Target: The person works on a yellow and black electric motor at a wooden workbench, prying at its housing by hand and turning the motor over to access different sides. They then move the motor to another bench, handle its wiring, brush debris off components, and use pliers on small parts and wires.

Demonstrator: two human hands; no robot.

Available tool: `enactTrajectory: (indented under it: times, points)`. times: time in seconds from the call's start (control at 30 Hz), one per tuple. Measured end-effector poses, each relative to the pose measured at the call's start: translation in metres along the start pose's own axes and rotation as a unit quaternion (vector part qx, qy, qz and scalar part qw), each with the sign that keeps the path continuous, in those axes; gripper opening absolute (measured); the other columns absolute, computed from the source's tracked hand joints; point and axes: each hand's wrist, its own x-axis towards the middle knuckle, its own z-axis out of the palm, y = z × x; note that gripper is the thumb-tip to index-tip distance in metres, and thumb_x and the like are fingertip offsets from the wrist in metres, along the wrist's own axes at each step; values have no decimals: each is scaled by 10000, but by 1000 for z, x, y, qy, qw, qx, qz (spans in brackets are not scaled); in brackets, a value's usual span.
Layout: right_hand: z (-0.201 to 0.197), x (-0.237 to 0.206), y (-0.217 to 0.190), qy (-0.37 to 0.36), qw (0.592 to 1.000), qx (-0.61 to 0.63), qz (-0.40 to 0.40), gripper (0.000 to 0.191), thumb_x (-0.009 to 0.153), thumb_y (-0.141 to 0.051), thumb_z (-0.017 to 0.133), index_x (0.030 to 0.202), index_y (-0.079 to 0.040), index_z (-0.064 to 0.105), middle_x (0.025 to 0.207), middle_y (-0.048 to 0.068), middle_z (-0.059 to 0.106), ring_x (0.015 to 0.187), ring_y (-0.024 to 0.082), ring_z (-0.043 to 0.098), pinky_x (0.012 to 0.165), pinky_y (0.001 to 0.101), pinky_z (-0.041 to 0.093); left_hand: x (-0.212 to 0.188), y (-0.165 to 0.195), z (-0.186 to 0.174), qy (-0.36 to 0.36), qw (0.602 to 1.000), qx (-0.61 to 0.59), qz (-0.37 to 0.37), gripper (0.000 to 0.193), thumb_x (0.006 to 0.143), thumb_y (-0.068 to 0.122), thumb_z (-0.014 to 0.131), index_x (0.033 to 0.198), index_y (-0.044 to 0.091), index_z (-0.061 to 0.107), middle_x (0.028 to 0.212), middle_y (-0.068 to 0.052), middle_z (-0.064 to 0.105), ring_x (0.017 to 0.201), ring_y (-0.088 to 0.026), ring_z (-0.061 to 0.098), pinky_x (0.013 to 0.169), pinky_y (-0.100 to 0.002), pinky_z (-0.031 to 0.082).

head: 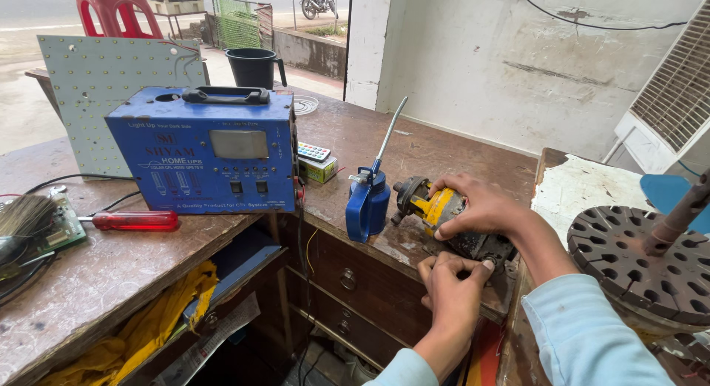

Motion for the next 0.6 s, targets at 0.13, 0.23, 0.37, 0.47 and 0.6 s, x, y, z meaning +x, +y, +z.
enactTrajectory:
  times: [0.13,0.23,0.37,0.47,0.6]
  points:
    - [0,0,-1,0,1000,5,-4,808,453,-473,860,1220,-337,644,1404,25,589,1313,289,548,1076,475,450,0,7,2,1,1000,-11,-29,258,844,353,747,780,113,674,1268,52,458,1360,-128,362,1214,-583,87]
    - [0,0,-2,-1,1000,5,4,805,447,-459,861,1214,-346,645,1426,9,577,1323,288,540,1081,487,445,0,9,4,14,998,-27,-46,234,836,348,760,796,137,666,1302,45,412,1343,-144,394,1216,-587,103]
    - [-1,-1,-3,0,1000,0,4,803,446,-460,862,1212,-353,646,1423,3,576,1327,281,536,1082,483,446,0,4,4,4,1000,-17,-24,259,846,360,755,798,114,690,1274,46,441,1372,-133,339,1195,-620,100]
    - [-1,-2,-3,6,1000,9,-2,805,439,-460,862,1206,-341,647,1415,4,584,1317,277,546,1073,473,455,1,-2,6,-1,1000,1,9,275,843,367,754,805,98,716,1194,61,516,1360,-133,335,1163,-623,141]
    - [0,-2,-1,12,1000,17,-11,805,436,-468,860,1203,-329,655,1386,19,611,1288,279,576,1064,456,474,4,-11,5,-7,999,-2,40,238,844,351,748,844,114,743,1128,100,551,1330,-136,343,1148,-608,154]
